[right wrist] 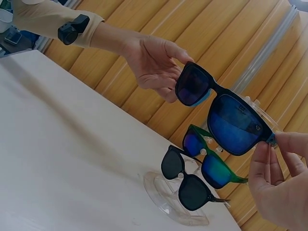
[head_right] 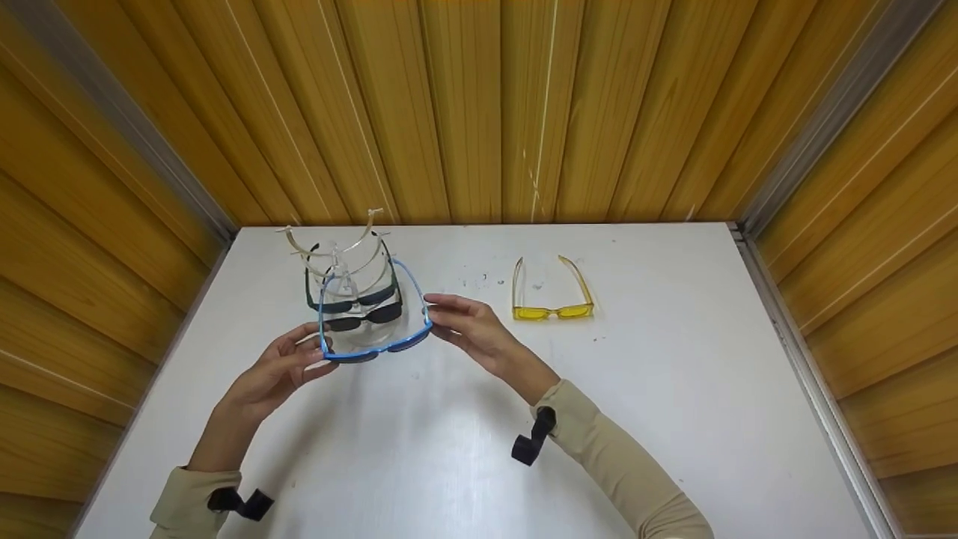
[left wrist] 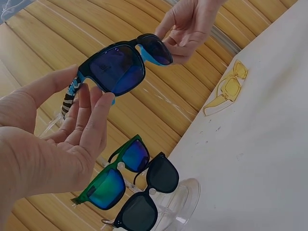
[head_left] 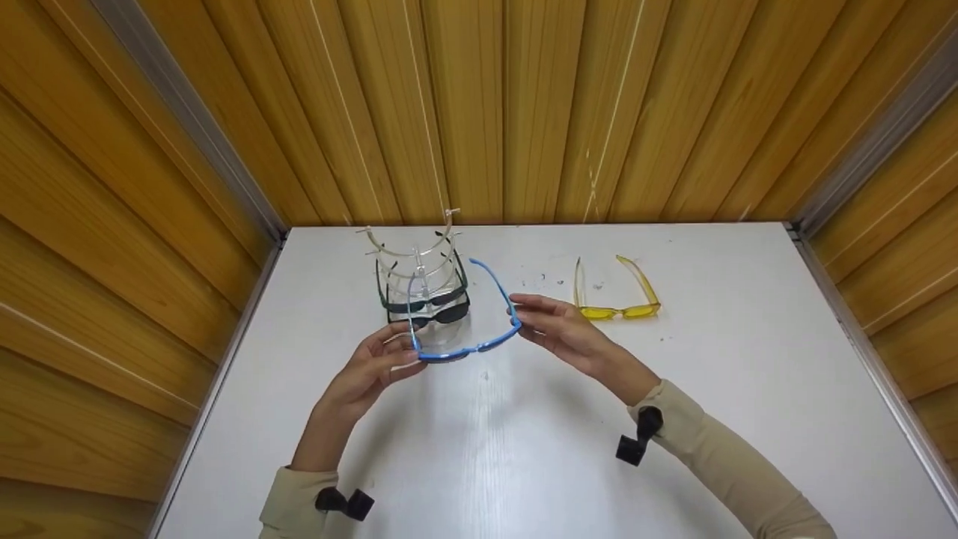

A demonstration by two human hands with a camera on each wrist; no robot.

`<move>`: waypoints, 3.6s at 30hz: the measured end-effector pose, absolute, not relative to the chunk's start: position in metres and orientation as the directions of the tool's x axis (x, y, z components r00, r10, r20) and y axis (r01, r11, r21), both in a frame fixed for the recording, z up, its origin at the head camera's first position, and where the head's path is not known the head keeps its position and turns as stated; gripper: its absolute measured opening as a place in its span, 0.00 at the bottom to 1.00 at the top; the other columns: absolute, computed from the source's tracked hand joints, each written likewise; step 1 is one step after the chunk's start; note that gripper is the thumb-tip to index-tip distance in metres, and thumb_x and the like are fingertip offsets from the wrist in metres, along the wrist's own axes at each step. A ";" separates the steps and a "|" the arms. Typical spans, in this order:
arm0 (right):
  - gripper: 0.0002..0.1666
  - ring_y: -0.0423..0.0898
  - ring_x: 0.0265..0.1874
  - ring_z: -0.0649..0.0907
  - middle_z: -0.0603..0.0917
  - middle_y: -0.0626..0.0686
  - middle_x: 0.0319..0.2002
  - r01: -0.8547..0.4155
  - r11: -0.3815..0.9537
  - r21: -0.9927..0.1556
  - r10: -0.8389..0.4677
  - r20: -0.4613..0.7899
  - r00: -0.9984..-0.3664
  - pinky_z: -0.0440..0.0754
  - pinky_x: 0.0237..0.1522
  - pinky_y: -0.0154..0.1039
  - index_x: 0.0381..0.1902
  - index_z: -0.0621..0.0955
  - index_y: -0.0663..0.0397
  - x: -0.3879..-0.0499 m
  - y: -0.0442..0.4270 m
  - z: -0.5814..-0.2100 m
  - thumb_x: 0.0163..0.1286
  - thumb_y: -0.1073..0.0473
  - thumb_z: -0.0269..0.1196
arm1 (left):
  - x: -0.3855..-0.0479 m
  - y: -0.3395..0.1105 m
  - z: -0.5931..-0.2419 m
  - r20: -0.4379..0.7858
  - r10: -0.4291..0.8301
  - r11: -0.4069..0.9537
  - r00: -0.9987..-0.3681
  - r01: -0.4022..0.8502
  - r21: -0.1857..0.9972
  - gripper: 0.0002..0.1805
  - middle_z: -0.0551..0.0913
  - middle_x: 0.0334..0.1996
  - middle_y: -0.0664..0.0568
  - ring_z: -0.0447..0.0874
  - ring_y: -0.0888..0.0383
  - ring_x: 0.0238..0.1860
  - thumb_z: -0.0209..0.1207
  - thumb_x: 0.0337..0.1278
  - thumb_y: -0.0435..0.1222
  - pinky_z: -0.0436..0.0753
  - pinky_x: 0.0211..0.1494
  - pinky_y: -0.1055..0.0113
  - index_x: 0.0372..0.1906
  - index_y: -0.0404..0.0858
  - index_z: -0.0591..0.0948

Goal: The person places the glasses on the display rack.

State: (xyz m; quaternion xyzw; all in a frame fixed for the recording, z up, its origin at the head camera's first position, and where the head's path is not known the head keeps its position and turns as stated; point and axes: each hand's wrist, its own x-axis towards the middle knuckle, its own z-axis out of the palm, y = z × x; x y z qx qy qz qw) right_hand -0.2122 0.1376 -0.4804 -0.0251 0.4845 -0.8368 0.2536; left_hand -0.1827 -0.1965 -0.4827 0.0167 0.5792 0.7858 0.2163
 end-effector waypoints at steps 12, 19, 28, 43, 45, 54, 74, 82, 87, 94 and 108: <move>0.17 0.43 0.47 0.88 0.89 0.51 0.48 0.375 -0.384 -0.844 -0.447 -0.186 -0.875 0.85 0.60 0.38 0.55 0.85 0.55 -0.225 0.130 -0.480 0.74 0.71 0.60 | -0.187 -0.203 -0.474 -0.220 0.321 -0.236 -0.921 -0.303 0.923 0.22 0.84 0.43 0.54 0.86 0.60 0.45 0.61 0.60 0.23 0.86 0.62 0.55 0.58 0.40 0.75; 0.19 0.44 0.53 0.87 0.88 0.50 0.51 0.347 -0.365 -0.864 -0.483 -0.143 -0.864 0.81 0.66 0.39 0.59 0.83 0.57 -0.234 0.127 -0.477 0.73 0.72 0.60 | -0.193 -0.209 -0.470 -0.216 0.301 -0.234 -0.929 -0.291 0.928 0.28 0.84 0.42 0.55 0.87 0.61 0.44 0.60 0.60 0.23 0.87 0.61 0.56 0.66 0.33 0.70; 0.21 0.44 0.53 0.86 0.88 0.52 0.53 0.348 -0.378 -0.858 -0.485 -0.136 -0.864 0.81 0.66 0.40 0.61 0.82 0.59 -0.239 0.119 -0.480 0.72 0.73 0.60 | -0.199 -0.217 -0.471 -0.221 0.291 -0.199 -0.931 -0.285 0.938 0.35 0.86 0.49 0.55 0.88 0.59 0.49 0.60 0.63 0.25 0.86 0.62 0.58 0.74 0.26 0.62; 0.27 0.45 0.54 0.86 0.87 0.51 0.54 0.344 -0.344 -0.874 -0.441 -0.174 -0.880 0.81 0.66 0.40 0.68 0.75 0.65 -0.246 0.109 -0.475 0.72 0.72 0.61 | -0.216 -0.226 -0.469 -0.204 0.236 -0.119 -0.950 -0.236 0.964 0.33 0.86 0.49 0.52 0.88 0.59 0.49 0.61 0.65 0.25 0.86 0.62 0.60 0.74 0.29 0.66; 0.28 0.44 0.54 0.86 0.87 0.50 0.54 0.344 -0.344 -0.874 -0.442 -0.173 -0.880 0.81 0.67 0.40 0.69 0.73 0.66 -0.248 0.107 -0.475 0.72 0.73 0.61 | -0.217 -0.227 -0.468 -0.207 0.228 -0.117 -0.951 -0.237 0.964 0.33 0.86 0.49 0.51 0.88 0.59 0.49 0.61 0.65 0.25 0.86 0.62 0.61 0.74 0.29 0.66; 0.28 0.43 0.53 0.86 0.86 0.50 0.53 0.332 -0.338 -0.880 -0.425 -0.172 -0.889 0.82 0.65 0.37 0.69 0.74 0.65 -0.254 0.101 -0.471 0.72 0.73 0.60 | -0.223 -0.231 -0.463 -0.188 0.234 -0.127 -0.954 -0.222 0.967 0.33 0.85 0.49 0.49 0.87 0.60 0.48 0.61 0.64 0.25 0.87 0.61 0.62 0.73 0.30 0.67; 0.28 0.49 0.61 0.83 0.82 0.59 0.62 0.347 -0.331 -0.878 -0.378 -0.213 -0.901 0.81 0.66 0.38 0.69 0.74 0.65 -0.269 0.089 -0.468 0.71 0.74 0.62 | -0.240 -0.236 -0.461 -0.204 0.176 -0.206 -0.963 -0.239 0.949 0.36 0.83 0.56 0.45 0.86 0.55 0.55 0.65 0.61 0.23 0.84 0.65 0.64 0.74 0.37 0.69; 0.30 0.47 0.58 0.83 0.87 0.50 0.51 0.334 -0.365 -0.869 -0.348 -0.206 -0.915 0.81 0.65 0.37 0.70 0.72 0.69 -0.279 0.081 -0.466 0.71 0.75 0.60 | -0.251 -0.239 -0.463 -0.199 0.161 -0.211 -0.967 -0.230 0.950 0.35 0.85 0.53 0.50 0.85 0.55 0.58 0.64 0.63 0.25 0.83 0.64 0.66 0.75 0.36 0.68; 0.29 0.52 0.66 0.79 0.84 0.56 0.59 0.335 -0.348 -0.876 -0.329 -0.220 -0.918 0.77 0.71 0.41 0.70 0.72 0.67 -0.285 0.076 -0.465 0.72 0.74 0.60 | -0.259 -0.240 -0.463 -0.208 0.147 -0.208 -0.967 -0.235 0.949 0.35 0.83 0.58 0.49 0.84 0.56 0.59 0.65 0.63 0.26 0.83 0.65 0.67 0.75 0.36 0.69; 0.29 0.55 0.71 0.74 0.72 0.65 0.72 0.339 -0.355 -0.871 -0.298 -0.239 -0.924 0.73 0.74 0.43 0.71 0.72 0.67 -0.293 0.067 -0.465 0.73 0.75 0.57 | -0.265 -0.242 -0.464 -0.212 0.123 -0.227 -0.970 -0.235 0.945 0.33 0.77 0.66 0.42 0.85 0.60 0.56 0.64 0.64 0.26 0.82 0.66 0.68 0.74 0.35 0.70; 0.29 0.52 0.68 0.77 0.71 0.66 0.73 0.303 -0.365 -0.880 -0.277 -0.208 -0.938 0.70 0.76 0.43 0.71 0.70 0.70 -0.302 0.058 -0.467 0.74 0.76 0.55 | -0.274 -0.241 -0.465 -0.235 0.083 -0.250 -0.968 -0.249 0.936 0.32 0.80 0.63 0.46 0.84 0.59 0.57 0.63 0.64 0.24 0.81 0.68 0.67 0.73 0.38 0.71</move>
